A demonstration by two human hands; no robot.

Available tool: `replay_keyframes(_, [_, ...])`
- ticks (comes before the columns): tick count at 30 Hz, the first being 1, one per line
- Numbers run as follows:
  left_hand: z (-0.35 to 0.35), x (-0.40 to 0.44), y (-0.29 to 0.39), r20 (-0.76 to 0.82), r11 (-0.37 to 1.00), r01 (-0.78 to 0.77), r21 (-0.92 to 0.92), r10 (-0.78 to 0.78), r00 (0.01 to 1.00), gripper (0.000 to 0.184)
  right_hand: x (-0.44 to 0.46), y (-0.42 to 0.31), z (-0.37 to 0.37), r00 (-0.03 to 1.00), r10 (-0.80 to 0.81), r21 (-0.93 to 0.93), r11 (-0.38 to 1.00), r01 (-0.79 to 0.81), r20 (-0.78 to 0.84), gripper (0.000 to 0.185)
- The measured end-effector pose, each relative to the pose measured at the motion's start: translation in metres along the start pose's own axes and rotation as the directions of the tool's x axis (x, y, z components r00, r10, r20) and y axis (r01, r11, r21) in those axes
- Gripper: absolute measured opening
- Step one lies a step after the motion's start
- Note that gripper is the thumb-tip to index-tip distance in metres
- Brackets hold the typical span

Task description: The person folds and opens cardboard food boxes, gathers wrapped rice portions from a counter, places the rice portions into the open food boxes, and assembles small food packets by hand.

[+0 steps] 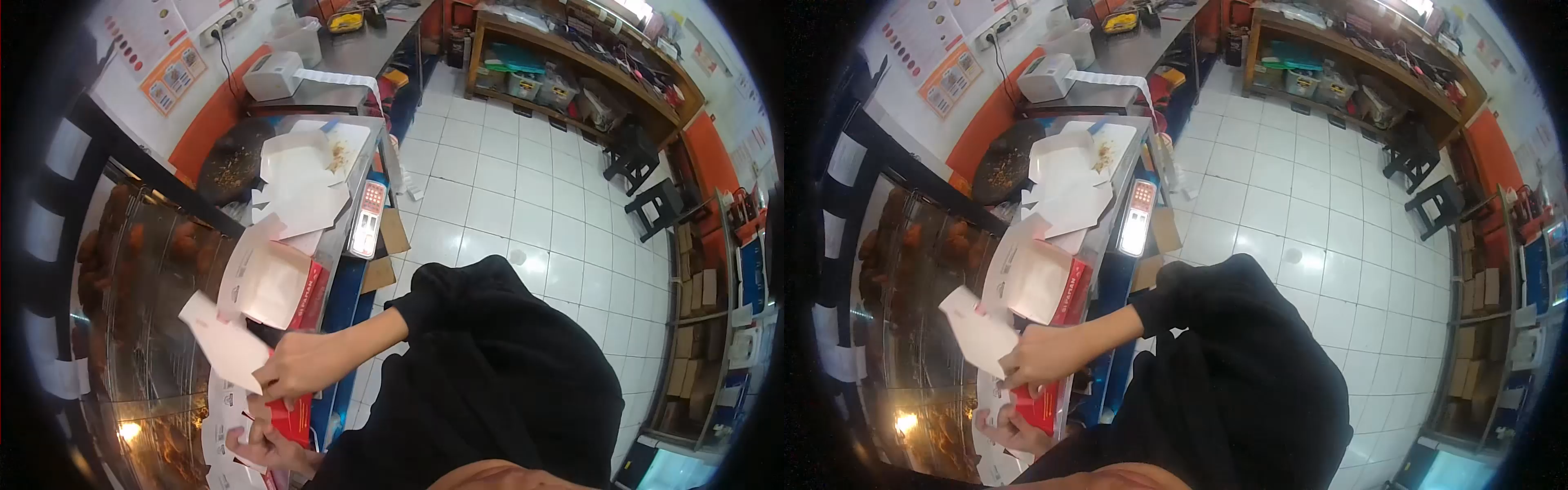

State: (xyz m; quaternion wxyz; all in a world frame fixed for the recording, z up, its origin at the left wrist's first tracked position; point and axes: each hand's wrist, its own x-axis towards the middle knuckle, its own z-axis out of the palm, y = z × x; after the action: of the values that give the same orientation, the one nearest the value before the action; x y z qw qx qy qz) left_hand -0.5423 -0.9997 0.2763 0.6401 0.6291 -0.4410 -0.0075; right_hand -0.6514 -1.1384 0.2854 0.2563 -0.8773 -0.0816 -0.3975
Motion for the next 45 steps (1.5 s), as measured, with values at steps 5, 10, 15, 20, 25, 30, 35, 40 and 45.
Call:
replay_keyframes(5, [-0.001, 0.011, -0.014, 0.033, 0.992, -0.045, -0.121, 0.05, 0.998, 0.046, 0.012, 0.006, -0.011, 0.994, -0.087, -0.17, 0.983, 0.074, -0.069, 0.028])
replay_keyframes(10, [0.003, 0.008, -0.01, -0.096, 0.982, 0.04, -0.183, -0.059, 0.994, 0.041, 0.009, 0.008, -0.001, 0.972, -0.22, -0.123, 0.965, 0.23, 0.085, 0.052])
replay_keyframes(15, [-0.02, 0.012, -0.007, 0.113, 0.935, 0.336, -0.114, -0.323, 0.939, 0.037, 0.01, 0.011, -0.013, 0.997, -0.04, -0.136, 0.989, 0.048, 0.064, 0.072])
replay_keyframes(20, [-0.043, 0.002, -0.02, -0.007, 0.907, 0.374, -0.192, -0.382, 0.924, 0.036, 0.026, 0.053, -0.034, 0.904, 0.427, 0.387, 0.83, -0.402, 0.024, 0.058])
replay_keyframes(25, [-0.062, -0.016, -0.033, -0.186, 0.82, 0.389, -0.419, -0.497, 0.847, 0.037, 0.016, 0.057, 0.007, 0.993, 0.082, 0.023, 0.997, -0.08, -0.083, 0.048])
replay_keyframes(30, [-0.085, -0.031, -0.033, -0.072, 0.68, 0.392, -0.62, -0.547, 0.834, 0.036, -0.013, 0.003, 0.066, 0.957, -0.237, 0.521, 0.846, 0.117, 0.17, 0.058])
replay_keyframes(35, [-0.07, -0.058, -0.032, -0.418, 0.686, 0.339, -0.644, -0.687, 0.594, 0.031, -0.004, -0.025, 0.104, 0.975, -0.222, 0.437, 0.876, 0.205, -0.013, 0.056])
replay_keyframes(40, [-0.063, -0.081, -0.022, -0.542, 0.777, 0.318, -0.543, -0.614, 0.575, 0.034, 0.005, -0.029, 0.126, 0.993, 0.013, 0.48, 0.875, -0.068, 0.118, 0.054])
replay_keyframes(45, [-0.074, -0.096, -0.021, -0.59, 0.776, 0.271, -0.569, -0.615, 0.523, 0.038, 0.003, -0.033, 0.141, 0.941, -0.293, 0.667, 0.737, 0.11, 0.169, 0.046])
